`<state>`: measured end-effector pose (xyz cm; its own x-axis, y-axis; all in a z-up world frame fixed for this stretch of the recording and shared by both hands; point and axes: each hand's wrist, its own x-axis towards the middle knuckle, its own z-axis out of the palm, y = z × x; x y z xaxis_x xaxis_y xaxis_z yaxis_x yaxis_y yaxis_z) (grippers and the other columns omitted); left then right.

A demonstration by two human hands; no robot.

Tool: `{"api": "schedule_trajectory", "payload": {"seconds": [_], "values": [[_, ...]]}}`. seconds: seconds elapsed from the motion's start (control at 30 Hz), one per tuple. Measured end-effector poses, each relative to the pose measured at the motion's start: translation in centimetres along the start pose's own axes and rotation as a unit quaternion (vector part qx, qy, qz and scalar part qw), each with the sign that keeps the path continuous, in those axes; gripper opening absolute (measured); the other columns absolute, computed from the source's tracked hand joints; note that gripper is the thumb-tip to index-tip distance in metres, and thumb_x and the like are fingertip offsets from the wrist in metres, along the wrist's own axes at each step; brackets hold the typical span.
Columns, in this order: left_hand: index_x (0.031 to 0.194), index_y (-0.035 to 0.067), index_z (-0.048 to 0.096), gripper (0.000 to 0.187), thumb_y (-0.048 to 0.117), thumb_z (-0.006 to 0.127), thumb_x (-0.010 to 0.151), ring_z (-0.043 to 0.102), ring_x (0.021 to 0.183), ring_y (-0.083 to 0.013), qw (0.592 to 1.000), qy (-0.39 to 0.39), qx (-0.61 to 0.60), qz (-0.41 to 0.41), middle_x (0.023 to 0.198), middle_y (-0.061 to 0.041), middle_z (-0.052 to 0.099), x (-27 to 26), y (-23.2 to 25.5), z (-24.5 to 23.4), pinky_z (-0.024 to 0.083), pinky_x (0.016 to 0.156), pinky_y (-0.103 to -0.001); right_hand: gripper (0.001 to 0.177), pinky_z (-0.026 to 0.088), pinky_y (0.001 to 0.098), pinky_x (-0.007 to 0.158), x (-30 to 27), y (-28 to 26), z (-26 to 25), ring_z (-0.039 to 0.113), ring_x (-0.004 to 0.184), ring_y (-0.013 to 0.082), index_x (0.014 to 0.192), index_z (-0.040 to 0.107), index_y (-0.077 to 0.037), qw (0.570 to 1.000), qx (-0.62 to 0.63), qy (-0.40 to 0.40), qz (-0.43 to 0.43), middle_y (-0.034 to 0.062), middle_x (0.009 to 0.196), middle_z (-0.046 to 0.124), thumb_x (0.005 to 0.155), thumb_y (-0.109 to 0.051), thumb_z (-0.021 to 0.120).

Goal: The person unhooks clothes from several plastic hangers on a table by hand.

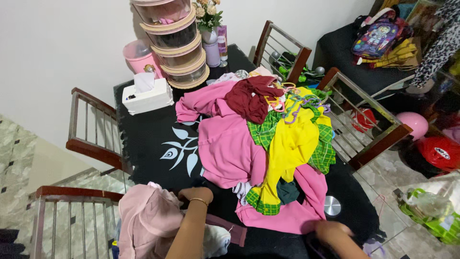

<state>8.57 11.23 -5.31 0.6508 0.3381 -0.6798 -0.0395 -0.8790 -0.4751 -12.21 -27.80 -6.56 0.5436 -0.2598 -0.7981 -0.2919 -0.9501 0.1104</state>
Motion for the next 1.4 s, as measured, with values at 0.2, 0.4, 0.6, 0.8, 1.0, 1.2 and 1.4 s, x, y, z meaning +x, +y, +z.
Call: {"api": "schedule_trajectory", "payload": {"seconds": [0.2,0.4,0.6,0.8,1.0,1.2,1.4], "values": [[0.105,0.007,0.071,0.033,0.032,0.063,0.085,0.069,0.097,-0.0374,0.820,0.461,-0.325,0.101,0.110,-0.019,0.070,-3.7,3.0,-8.9,0.057,0.077,-0.049,0.035,0.063,0.0401,0.089,-1.3,3.4,-1.8,0.078,0.103,0.0238,0.109,0.069,-0.015,0.998,0.053,-0.043,-0.009,0.0044,0.109,0.076,0.085,-0.040,0.069],[0.084,0.009,0.078,0.019,0.015,0.061,0.076,0.065,0.107,-0.0395,0.630,0.619,-0.319,0.343,0.145,-0.015,0.060,-5.7,9.7,-18.3,0.053,0.085,-0.056,0.032,0.058,0.0437,0.088,-0.6,1.1,-4.5,0.073,0.101,0.0286,0.102,0.074,-0.012,0.992,0.019,0.099,-0.075,0.0099,0.106,0.074,0.086,-0.039,0.068],[0.087,0.001,0.073,0.018,0.011,0.058,0.083,0.065,0.100,-0.0389,0.612,0.599,-0.369,0.361,0.112,-0.016,0.069,-5.3,11.9,-19.3,0.051,0.083,-0.053,0.030,0.058,0.0423,0.082,-4.5,-0.4,-6.3,0.073,0.094,0.0265,0.100,0.074,-0.018,0.957,0.117,0.215,-0.154,0.0040,0.099,0.078,0.085,-0.044,0.067],[0.079,-0.001,0.067,0.024,0.019,0.060,0.090,0.062,0.090,-0.0417,0.597,0.540,-0.377,0.458,0.091,-0.022,0.063,-16.8,8.0,-9.8,0.052,0.077,-0.051,0.029,0.060,0.0404,0.075,-6.1,0.3,-9.2,0.078,0.085,0.0267,0.101,0.073,-0.018,0.911,0.257,0.273,-0.173,0.0043,0.091,0.080,0.084,-0.041,0.068],[0.079,0.002,0.066,0.026,0.026,0.067,0.090,0.064,0.090,-0.0417,0.612,0.342,-0.375,0.607,0.091,-0.022,0.063,-26.0,8.5,3.5,0.051,0.078,-0.054,0.027,0.059,0.0417,0.072,-5.6,-0.1,-12.8,0.076,0.078,0.0303,0.101,0.069,-0.008,0.825,0.320,0.418,-0.205,0.0128,0.085,0.077,0.087,-0.032,0.068],[0.093,0.007,0.063,0.020,0.027,0.067,0.093,0.066,0.087,-0.0428,0.688,0.334,-0.423,0.486,0.100,-0.020,0.063,-24.8,6.3,3.4,0.053,0.073,-0.055,0.026,0.057,0.0407,0.078,-5.8,-4.0,-15.0,0.073,0.086,0.0310,0.101,0.068,-0.002,0.761,0.378,0.463,-0.253,0.0163,0.095,0.074,0.088,-0.025,0.069],[0.100,-0.002,0.055,0.026,0.016,0.066,0.085,0.060,0.091,-0.0454,0.595,0.540,-0.573,0.161,0.106,-0.029,0.058,-16.9,4.7,-2.0,0.050,0.078,-0.053,0.028,0.050,0.0448,0.095,-7.2,-11.2,-15.7,0.065,0.105,0.0380,0.108,0.069,-0.002,0.694,0.276,0.516,-0.420,0.0195,0.106,0.071,0.082,-0.015,0.070]]}}
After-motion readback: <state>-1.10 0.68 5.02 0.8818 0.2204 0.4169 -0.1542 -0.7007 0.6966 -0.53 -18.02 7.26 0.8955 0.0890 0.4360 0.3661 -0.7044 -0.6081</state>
